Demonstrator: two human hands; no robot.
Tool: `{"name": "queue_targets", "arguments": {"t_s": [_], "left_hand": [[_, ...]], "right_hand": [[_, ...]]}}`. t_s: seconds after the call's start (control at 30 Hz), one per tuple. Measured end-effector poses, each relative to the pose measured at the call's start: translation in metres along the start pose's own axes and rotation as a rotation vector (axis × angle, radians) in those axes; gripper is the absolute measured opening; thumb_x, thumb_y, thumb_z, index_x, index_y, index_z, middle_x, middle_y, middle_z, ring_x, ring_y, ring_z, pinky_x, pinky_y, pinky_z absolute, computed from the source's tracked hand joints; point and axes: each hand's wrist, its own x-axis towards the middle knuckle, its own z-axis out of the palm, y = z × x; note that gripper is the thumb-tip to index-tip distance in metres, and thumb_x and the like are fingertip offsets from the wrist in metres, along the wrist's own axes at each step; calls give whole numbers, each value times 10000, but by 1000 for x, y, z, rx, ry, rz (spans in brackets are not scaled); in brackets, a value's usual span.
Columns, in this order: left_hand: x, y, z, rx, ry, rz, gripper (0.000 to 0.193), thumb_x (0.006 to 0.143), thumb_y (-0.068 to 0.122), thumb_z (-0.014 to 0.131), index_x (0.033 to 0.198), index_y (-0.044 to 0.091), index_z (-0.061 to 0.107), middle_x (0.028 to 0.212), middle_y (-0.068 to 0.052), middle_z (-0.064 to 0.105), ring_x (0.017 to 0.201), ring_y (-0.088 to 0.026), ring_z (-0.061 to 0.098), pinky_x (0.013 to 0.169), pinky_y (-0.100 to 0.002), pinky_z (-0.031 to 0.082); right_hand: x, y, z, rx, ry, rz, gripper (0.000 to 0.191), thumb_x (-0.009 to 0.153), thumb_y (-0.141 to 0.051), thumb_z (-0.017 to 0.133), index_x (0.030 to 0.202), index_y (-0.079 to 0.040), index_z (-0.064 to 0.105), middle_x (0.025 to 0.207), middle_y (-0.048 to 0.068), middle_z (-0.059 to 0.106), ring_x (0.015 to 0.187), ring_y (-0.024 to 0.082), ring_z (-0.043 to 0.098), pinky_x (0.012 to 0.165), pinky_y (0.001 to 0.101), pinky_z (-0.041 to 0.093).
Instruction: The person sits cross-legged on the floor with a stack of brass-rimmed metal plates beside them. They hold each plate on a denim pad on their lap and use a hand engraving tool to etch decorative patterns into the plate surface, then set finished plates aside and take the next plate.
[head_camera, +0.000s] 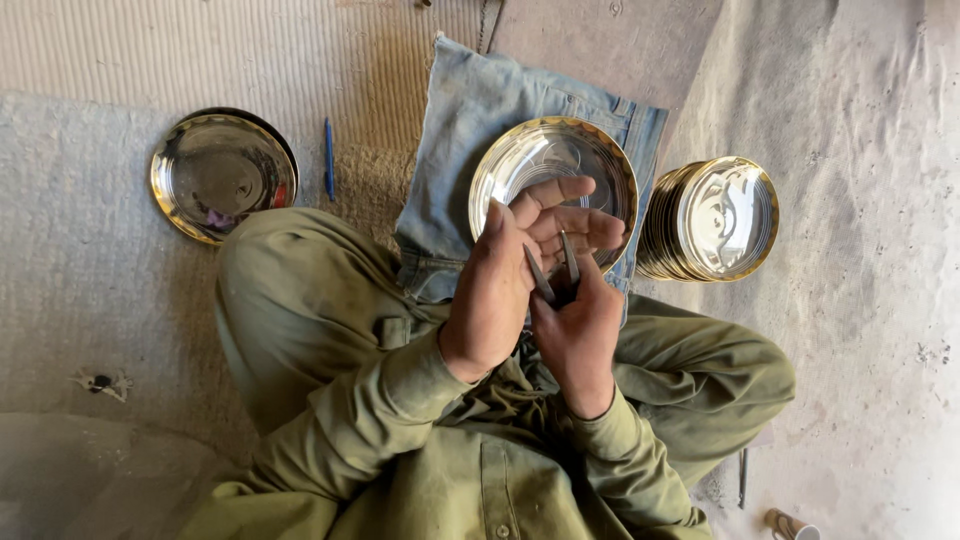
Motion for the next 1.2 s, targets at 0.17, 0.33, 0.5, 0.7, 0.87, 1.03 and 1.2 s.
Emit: {"name": "queue_targets", "arguments": {"t_s": [0.17, 0.33, 0.5, 0.7, 0.87, 1.03, 1.2], "left_hand": [[-5, -6, 9, -184, 137, -45, 725, 1161, 634, 273, 1284, -31, 534, 714, -16, 488, 679, -104, 449, 739, -283, 379], [-6, -8, 18, -149, 384, 79, 654, 1109, 600, 319, 1244, -7, 524, 736, -25, 490, 679, -119, 449, 668, -304, 379], [2, -9, 16, -32, 342, 181, 672, 1087, 625, 333, 1264, -2, 501, 656, 26, 396, 591, -76, 323, 579, -264, 249], [7, -23, 6, -222, 332, 127, 645, 1179, 565, 317, 1116, -42, 527, 601, 75, 253, 530, -36, 229, 561, -267, 211], [41, -2, -12, 80, 108, 177, 583, 1173, 542, 353, 1266, 21, 598, 739, 18, 453, 686, -87, 452, 638, -287, 414], [96, 9, -54, 1111, 16, 443, 213, 1049, 258, 638, 1197, 106, 617, 984, -23, 590, 930, -182, 621, 852, -368, 532], [107, -24, -77, 1522, 76, 280, 367, 879, 140, 818, 1170, 96, 598, 1134, -87, 551, 1107, -315, 534, 928, -450, 473]], "right_hand": [[-5, -7, 2, 254, 27, -320, 252, 870, -78, 779, 1063, 19, 651, 983, 64, 710, 954, 57, 645, 864, 234, 531], [-2, -1, 18, 306, 17, -251, 274, 869, 14, 712, 1138, 56, 678, 1037, -3, 719, 980, 60, 622, 876, 244, 529], [6, 7, 19, 392, 20, -195, 124, 924, 17, 627, 1029, 28, 693, 909, -39, 653, 865, 32, 569, 731, 234, 492], [4, -6, 13, -45, 47, -213, 57, 876, 23, 665, 925, 1, 643, 759, 72, 564, 724, 83, 434, 651, 265, 453], [10, -38, -21, 76, -103, -148, 300, 841, 5, 774, 1066, 5, 576, 761, 45, 633, 727, 62, 542, 638, 251, 497], [37, -61, -82, 91, -179, -118, 496, 900, -23, 781, 1320, -10, 519, 934, 36, 680, 743, 93, 601, 637, 243, 509], [64, -72, -100, -309, -114, -177, 521, 857, -26, 822, 1315, -12, 574, 859, 102, 718, 708, 139, 692, 603, 286, 531]]}}
